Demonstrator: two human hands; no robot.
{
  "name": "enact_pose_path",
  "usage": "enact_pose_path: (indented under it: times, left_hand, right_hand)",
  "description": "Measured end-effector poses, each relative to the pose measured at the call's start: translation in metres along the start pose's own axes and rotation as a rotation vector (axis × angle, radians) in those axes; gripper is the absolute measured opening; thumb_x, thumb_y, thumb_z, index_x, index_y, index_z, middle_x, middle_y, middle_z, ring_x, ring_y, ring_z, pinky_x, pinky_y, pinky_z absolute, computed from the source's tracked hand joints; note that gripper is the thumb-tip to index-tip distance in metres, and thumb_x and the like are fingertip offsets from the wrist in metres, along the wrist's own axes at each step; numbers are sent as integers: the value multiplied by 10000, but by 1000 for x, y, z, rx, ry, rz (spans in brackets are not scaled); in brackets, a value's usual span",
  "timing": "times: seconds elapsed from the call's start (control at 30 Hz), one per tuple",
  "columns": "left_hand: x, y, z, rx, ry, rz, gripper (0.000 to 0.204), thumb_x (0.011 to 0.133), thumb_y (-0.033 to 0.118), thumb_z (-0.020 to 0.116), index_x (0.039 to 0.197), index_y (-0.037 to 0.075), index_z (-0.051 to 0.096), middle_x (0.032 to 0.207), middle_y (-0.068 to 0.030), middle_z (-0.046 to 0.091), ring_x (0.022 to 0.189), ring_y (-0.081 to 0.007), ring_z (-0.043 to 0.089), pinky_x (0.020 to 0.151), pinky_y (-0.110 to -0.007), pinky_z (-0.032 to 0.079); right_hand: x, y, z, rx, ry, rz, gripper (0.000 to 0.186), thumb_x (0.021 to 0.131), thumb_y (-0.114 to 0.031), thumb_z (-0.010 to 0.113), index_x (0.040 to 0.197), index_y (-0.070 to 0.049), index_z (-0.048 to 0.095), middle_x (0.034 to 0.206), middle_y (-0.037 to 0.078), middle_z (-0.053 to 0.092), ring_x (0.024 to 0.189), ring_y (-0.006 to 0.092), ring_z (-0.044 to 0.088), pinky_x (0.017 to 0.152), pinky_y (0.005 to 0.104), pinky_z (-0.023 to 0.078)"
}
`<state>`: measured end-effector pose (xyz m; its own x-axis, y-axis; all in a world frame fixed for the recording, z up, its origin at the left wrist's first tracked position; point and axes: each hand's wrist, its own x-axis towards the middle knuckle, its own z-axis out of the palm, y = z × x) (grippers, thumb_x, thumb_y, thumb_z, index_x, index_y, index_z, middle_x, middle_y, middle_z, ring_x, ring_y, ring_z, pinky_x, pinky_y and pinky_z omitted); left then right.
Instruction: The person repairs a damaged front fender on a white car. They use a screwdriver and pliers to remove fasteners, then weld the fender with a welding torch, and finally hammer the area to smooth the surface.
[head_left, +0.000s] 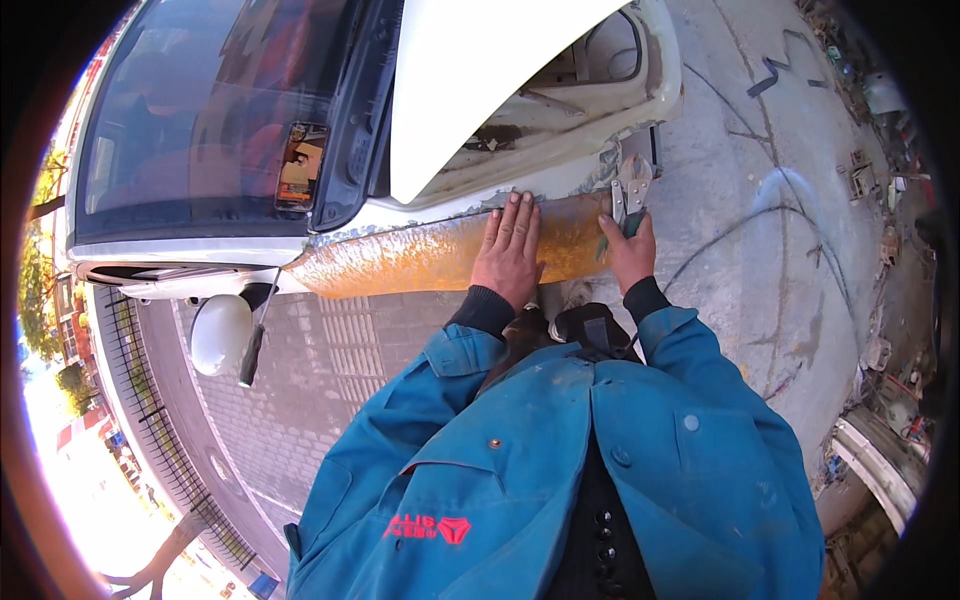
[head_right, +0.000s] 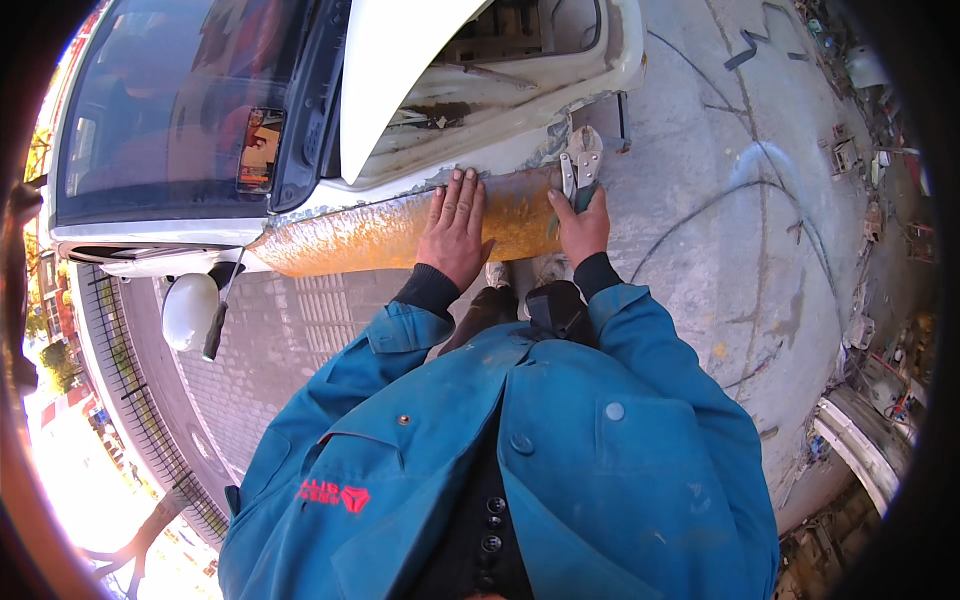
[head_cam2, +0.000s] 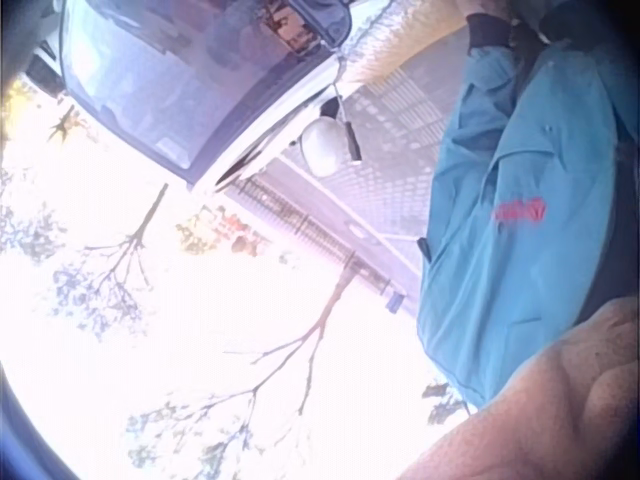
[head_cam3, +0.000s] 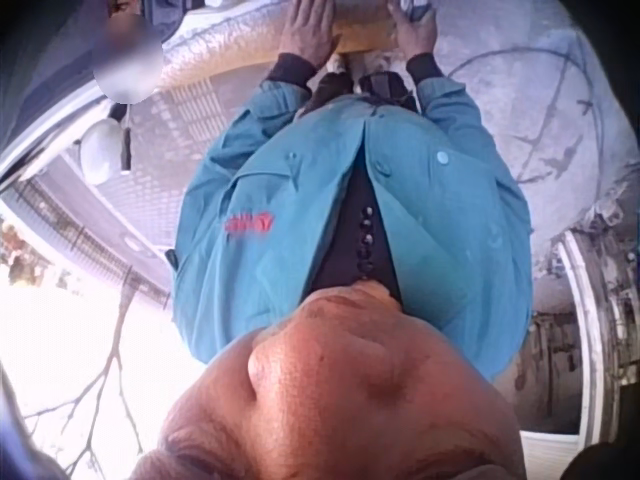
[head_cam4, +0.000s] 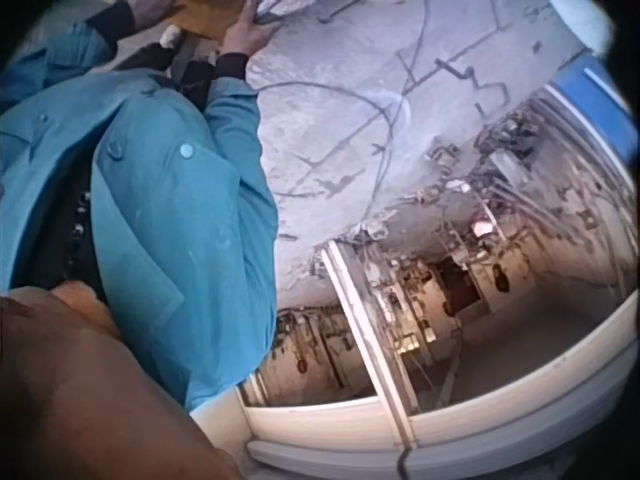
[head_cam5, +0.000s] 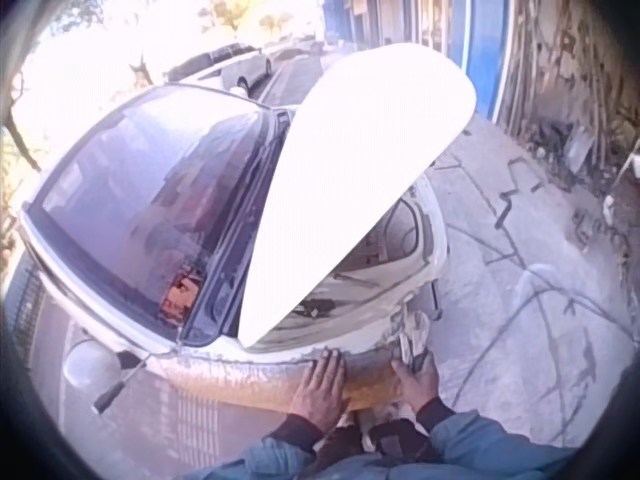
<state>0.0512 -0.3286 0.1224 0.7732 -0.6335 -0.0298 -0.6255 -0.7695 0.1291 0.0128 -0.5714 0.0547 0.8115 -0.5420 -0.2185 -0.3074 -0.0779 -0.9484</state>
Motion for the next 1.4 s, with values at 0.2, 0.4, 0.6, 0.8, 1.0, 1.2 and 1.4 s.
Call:
enact_pose_path:
  times: [0.2,0.4,0.6,0.8,1.0,1.2,1.4]
  left_hand:
    - [2,3,9,88,11,-14,1021,977,421,794,1741,-39,297,1855,-225,212,1736,-391,158,1406,-532,158]
    - [4,20,7,70,-35,-133,1041,973,424,799,1744,-45,279,1861,-234,181,1737,-400,147,1408,-523,157]
    - [6,36,2,69,-63,-221,1064,969,411,818,1743,-59,260,1863,-243,161,1740,-402,125,1410,-527,151]
    - [7,42,3,77,-50,-256,1047,970,404,818,1741,-53,277,1860,-246,166,1741,-406,116,1408,-533,151]
    - [8,42,0,51,-69,-261,1030,983,379,812,1745,-48,266,1862,-247,156,1743,-407,103,1410,-528,138]
    - [7,40,1,40,-74,-259,1022,988,355,810,1745,-51,257,1859,-254,158,1741,-413,104,1408,-532,148]
    - [7,40,1,40,-81,-261,987,986,363,791,1733,-52,296,1857,-243,181,1738,-416,127,1407,-552,154]
  right_hand:
    - [2,7,-3,-25,-12,-27,517,960,-351,897,1231,-13,613,1099,157,773,973,290,721,893,447,557]
    - [9,0,-10,-112,-84,5,572,939,-427,904,1221,-15,626,1094,202,787,993,378,757,892,481,566]
    - [12,-3,-18,-158,-134,-1,582,934,-458,903,1202,-12,643,1075,213,801,973,404,773,869,498,574]
    - [22,1,-26,-33,-155,24,539,934,-422,910,1182,0,685,1066,167,812,963,324,773,877,453,575]
    - [26,3,-31,57,-202,69,461,974,-335,895,1239,-13,697,1126,90,793,1011,203,714,921,400,555]
    - [27,8,-28,13,-154,28,489,928,-366,922,1187,0,726,1102,143,824,998,274,782,909,423,583]
    - [29,10,-30,55,-202,77,476,948,-351,909,1217,-6,722,1125,130,813,1027,250,760,922,413,571]
